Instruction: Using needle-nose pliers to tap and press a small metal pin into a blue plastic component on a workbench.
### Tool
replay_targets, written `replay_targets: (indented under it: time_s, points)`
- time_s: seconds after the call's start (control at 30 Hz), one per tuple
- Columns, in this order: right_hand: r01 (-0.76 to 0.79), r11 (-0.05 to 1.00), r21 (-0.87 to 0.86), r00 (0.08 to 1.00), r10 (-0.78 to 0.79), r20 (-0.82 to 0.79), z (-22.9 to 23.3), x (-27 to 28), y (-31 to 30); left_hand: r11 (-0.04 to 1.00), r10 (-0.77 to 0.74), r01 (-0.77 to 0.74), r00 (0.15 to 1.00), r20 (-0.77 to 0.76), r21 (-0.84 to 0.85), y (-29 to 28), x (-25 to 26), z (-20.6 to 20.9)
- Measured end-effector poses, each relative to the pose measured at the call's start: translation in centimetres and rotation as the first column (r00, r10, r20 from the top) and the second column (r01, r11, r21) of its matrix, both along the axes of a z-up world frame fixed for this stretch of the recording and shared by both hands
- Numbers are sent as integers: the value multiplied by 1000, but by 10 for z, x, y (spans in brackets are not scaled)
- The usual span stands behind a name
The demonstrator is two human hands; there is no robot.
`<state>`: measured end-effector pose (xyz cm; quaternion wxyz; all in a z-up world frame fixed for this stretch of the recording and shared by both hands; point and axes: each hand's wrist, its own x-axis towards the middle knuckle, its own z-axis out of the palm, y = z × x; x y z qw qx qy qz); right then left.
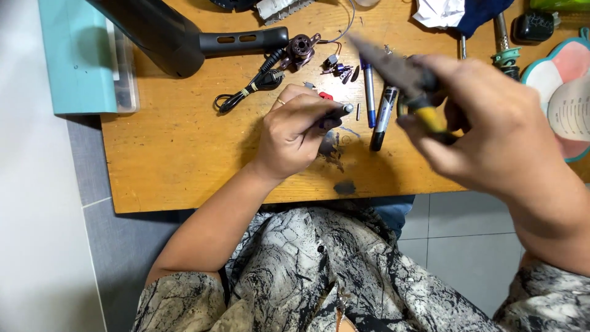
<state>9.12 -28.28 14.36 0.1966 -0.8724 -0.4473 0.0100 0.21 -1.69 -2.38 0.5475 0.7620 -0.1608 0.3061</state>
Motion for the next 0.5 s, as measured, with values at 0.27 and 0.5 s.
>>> replay_targets:
  time_s: [0.27, 0.5]
  points:
    - [34, 992, 120, 999, -37, 28, -21, 5, -16, 999, 12, -12, 1000, -5, 43, 0, 2, -9]
    - [-109, 978, -178, 957, 152, 248, -11, -7, 15, 995, 38, -32, 997, -67, 91, 2, -4, -13]
